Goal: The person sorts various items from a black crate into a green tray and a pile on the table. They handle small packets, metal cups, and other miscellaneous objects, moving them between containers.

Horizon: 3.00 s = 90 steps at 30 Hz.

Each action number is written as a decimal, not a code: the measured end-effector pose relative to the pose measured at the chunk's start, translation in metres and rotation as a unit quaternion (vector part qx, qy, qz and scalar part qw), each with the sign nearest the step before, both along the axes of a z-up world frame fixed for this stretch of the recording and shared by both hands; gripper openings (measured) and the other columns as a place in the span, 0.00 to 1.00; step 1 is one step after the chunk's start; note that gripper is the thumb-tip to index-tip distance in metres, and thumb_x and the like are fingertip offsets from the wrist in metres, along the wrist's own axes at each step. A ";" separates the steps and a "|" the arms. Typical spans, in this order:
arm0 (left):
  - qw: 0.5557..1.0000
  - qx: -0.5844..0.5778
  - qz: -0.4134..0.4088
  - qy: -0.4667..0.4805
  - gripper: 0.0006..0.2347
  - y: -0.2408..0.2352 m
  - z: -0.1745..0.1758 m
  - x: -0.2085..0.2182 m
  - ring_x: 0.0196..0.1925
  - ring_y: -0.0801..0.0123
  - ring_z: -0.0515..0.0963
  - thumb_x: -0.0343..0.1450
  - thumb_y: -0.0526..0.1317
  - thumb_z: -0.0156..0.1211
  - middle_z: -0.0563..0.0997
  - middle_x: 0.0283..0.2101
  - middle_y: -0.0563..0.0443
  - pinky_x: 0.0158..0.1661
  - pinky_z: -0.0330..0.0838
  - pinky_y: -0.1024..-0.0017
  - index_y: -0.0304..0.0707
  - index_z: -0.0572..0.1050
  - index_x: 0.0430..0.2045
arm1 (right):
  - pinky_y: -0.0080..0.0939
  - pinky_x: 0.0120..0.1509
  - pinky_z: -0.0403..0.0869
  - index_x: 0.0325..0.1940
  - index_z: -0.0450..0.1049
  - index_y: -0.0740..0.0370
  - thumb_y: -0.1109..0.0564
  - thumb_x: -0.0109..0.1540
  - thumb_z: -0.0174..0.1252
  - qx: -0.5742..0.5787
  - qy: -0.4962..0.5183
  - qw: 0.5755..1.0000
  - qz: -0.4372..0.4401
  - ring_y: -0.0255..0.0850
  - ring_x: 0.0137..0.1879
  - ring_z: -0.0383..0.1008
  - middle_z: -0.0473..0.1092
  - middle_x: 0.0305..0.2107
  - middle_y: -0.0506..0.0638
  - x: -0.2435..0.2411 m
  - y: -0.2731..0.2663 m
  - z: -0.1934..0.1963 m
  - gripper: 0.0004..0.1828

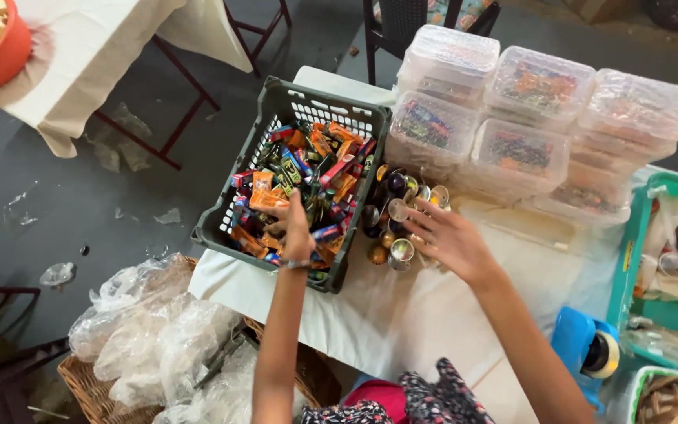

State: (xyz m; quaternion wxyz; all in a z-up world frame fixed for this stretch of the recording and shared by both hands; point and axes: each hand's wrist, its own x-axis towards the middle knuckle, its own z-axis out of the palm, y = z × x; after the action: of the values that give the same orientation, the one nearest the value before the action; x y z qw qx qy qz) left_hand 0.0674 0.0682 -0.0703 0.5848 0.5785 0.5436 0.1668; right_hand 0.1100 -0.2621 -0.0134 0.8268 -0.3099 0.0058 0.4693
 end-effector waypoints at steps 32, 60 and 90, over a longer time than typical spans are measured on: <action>0.619 0.417 -0.628 -0.222 0.14 -0.445 -0.046 -0.008 0.60 0.46 0.72 0.68 0.37 0.60 0.80 0.53 0.40 0.59 0.63 0.54 0.43 0.76 0.49 | 0.54 0.52 0.76 0.57 0.75 0.35 0.56 0.50 0.70 -0.775 -0.530 0.341 0.036 0.56 0.56 0.74 0.68 0.58 0.50 0.095 -0.556 -0.185 0.32; 0.552 0.399 -0.732 0.012 0.14 -0.721 -0.174 0.059 0.45 0.46 0.77 0.72 0.29 0.54 0.69 0.52 0.38 0.38 0.78 0.56 0.30 0.68 0.52 | 0.53 0.47 0.77 0.39 0.79 0.57 0.51 0.57 0.62 -0.725 -0.570 0.384 0.045 0.51 0.45 0.77 0.73 0.41 0.52 0.120 -0.530 -0.197 0.11; 0.466 0.420 -0.779 -0.002 0.05 -0.715 -0.183 0.088 0.28 0.55 0.84 0.65 0.39 0.59 0.81 0.32 0.40 0.26 0.75 0.64 0.40 0.79 0.27 | 0.58 0.47 0.78 0.35 0.83 0.60 0.43 0.49 0.70 -0.827 -0.123 0.507 -0.209 0.59 0.44 0.81 0.78 0.35 0.62 0.225 -0.497 -0.224 0.20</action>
State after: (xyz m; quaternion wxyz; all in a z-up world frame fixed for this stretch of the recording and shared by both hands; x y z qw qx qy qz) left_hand 0.1550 -0.6467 -0.2531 0.1609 0.9383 -0.2682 -0.1478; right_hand 0.3353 -0.7595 -0.2371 0.2614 -0.8975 0.3545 0.0222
